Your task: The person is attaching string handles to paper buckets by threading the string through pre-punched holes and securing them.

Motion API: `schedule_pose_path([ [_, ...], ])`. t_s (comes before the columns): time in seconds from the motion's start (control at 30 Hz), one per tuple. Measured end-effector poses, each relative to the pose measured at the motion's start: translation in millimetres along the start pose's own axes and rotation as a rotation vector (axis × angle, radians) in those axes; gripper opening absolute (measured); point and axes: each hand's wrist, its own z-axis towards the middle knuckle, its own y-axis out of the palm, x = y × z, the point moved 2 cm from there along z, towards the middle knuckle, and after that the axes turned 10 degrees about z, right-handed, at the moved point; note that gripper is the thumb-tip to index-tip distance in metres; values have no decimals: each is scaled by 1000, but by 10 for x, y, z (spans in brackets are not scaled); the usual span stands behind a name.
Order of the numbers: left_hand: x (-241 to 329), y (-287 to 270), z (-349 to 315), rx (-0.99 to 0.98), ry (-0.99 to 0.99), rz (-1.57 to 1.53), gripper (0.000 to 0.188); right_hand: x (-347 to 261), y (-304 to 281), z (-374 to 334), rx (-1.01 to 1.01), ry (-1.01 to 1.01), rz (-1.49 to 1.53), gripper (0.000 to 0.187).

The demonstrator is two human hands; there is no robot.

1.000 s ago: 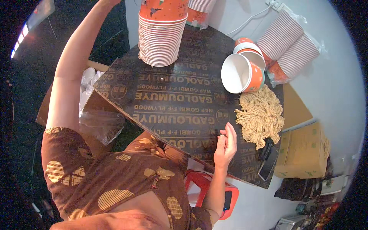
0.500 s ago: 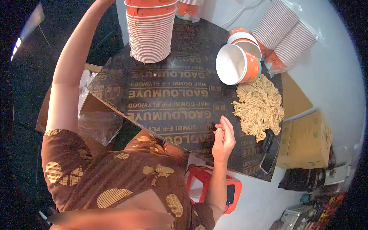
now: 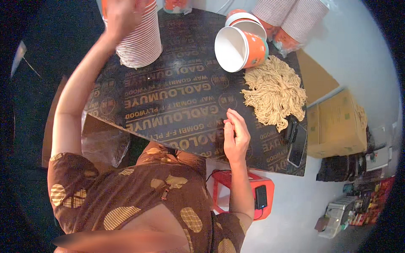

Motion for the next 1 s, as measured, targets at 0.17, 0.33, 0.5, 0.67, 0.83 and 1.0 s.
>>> schedule_pose_path([
  [0.17,1258,409,-387,-926,-405,-946,32,-20,-3,3,-23,5,-41,24],
  [0.33,1801,985,-395,-413,-152,-588,32,-18,16,-14,-27,5,-66,24],
  [0.5,1749,1609,-470,-508,-322,-564,24,-68,39,0,-3,53,-62,20],
  [0.67,1785,1670,-551,-690,-349,-570,24,-35,36,-15,-7,56,-70,19],
  [0.83,1819,1773,-578,-415,-349,-553,23,-51,52,0,-14,55,-66,18],
  [1.0,1860,1813,-614,-574,-407,-582,23,-22,35,-7,-18,57,-71,17],
])
